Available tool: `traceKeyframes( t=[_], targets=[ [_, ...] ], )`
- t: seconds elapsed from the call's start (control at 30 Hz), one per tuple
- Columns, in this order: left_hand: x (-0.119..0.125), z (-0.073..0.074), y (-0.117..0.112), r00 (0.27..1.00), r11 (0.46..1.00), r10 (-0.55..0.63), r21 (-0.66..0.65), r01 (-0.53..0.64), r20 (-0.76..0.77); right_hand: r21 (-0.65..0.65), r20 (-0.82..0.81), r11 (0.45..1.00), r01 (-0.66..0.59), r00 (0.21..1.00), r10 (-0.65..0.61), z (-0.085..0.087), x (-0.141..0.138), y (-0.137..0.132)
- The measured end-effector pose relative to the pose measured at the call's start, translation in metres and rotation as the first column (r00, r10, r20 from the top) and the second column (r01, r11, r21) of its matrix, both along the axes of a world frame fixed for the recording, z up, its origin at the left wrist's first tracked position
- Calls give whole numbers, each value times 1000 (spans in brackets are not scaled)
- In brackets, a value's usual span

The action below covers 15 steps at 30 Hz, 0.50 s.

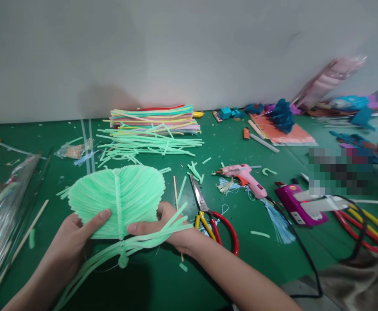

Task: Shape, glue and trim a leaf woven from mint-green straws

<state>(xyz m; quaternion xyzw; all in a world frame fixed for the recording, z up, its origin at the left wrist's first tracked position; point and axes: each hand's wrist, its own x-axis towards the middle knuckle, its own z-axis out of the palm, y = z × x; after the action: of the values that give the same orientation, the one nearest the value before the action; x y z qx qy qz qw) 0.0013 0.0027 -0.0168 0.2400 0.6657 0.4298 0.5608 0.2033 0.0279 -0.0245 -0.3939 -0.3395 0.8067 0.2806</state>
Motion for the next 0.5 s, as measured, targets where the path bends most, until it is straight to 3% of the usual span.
traceKeyframes(
  t=[0.13,0.3,0.4,0.5],
  targets=[
    [2,3,0,1000,1000,-10,-8,11,19,39,105,998,49,993,-53,-5,-1,1],
    [5,6,-3,999,1000,-8,0,8,52,118,33,993,19,999,-23,-4,0,1],
    [4,5,-3,998,996,-58,66,57,15,105,43,994,18,999,-22,-2,1,1],
    [1,3,-2,998,997,-62,50,61,19,110,8,993,52,999,-53,-1,3,2]
  ],
)
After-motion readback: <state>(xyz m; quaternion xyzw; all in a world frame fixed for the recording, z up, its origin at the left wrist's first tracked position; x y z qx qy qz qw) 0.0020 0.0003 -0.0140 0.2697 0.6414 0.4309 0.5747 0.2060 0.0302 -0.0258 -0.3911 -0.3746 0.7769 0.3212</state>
